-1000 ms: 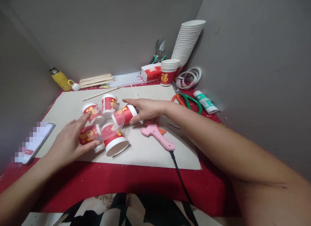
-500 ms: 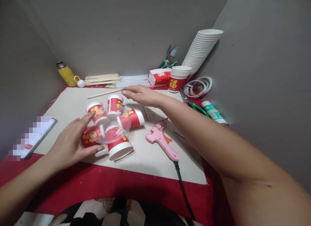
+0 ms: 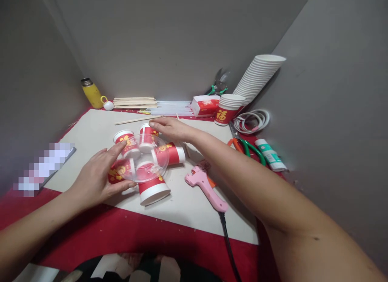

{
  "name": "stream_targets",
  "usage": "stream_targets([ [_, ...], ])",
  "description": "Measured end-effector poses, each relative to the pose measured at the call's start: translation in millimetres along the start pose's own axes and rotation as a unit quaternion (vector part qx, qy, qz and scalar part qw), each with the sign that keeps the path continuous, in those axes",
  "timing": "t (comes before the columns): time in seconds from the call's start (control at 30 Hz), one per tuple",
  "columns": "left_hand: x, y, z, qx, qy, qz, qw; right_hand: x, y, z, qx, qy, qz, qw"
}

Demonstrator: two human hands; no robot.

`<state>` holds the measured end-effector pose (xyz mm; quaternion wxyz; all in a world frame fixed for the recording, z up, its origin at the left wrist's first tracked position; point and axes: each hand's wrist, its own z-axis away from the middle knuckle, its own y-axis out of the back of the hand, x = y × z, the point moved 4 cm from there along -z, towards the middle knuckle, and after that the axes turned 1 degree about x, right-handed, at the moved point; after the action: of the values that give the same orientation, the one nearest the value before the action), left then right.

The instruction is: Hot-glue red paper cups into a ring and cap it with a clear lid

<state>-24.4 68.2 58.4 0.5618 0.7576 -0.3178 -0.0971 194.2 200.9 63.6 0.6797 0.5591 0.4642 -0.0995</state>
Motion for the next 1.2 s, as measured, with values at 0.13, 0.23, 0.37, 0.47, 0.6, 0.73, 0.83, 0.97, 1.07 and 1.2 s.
stream_targets([
  [0.13, -0.2, 0.3, -0.4, -0.005, 0.005, 0.007, 1.000, -4.0, 0.7, 2.7, -0.002, -0.010, 0.019, 1.000],
  [0.23, -0.8, 0.4, -0.7, -0.011, 0.012, 0.010, 1.000, -4.4, -0.1, 3.0, -0.005, -0.006, 0.036, 0.999],
  [0.37, -1.3, -1.1, -0.3, -0.006, 0.011, 0.007, 1.000, -5.9, -0.2, 4.7, 0.000, 0.005, 0.067, 0.998],
  [0.47, 0.3, 1.7, 1.4, 0.017, 0.003, -0.003, 1.000, -13.0, 8.3, 16.9, 0.046, 0.014, 0.085, 0.995],
  [0.6, -2.5, 16.9, 4.8, 0.070, 0.019, 0.061, 0.995, -33.2, 25.3, 60.0, 0.137, 0.035, 0.058, 0.988],
  [0.73, -32.9, 28.4, 3.4, 0.159, 0.123, 0.267, 0.943, -51.3, 25.0, 123.0, 0.159, 0.009, 0.006, 0.987],
  [0.83, -65.9, 18.9, -4.0, 0.175, 0.218, 0.397, 0.874, -55.2, 16.6, 168.5, 0.154, -0.016, 0.032, 0.987],
  [0.97, -93.9, -4.6, -14.9, 0.131, 0.340, 0.509, 0.779, -37.1, 7.1, 212.0, 0.171, -0.046, 0.163, 0.971],
  [1.07, -97.1, -14.2, -17.9, 0.106, 0.380, 0.546, 0.740, -9.8, -2.7, 228.9, 0.180, -0.078, 0.261, 0.945],
  [1.2, -92.4, -18.3, -16.1, 0.100, 0.384, 0.565, 0.724, 18.3, -24.0, 231.2, 0.125, -0.130, 0.342, 0.922],
])
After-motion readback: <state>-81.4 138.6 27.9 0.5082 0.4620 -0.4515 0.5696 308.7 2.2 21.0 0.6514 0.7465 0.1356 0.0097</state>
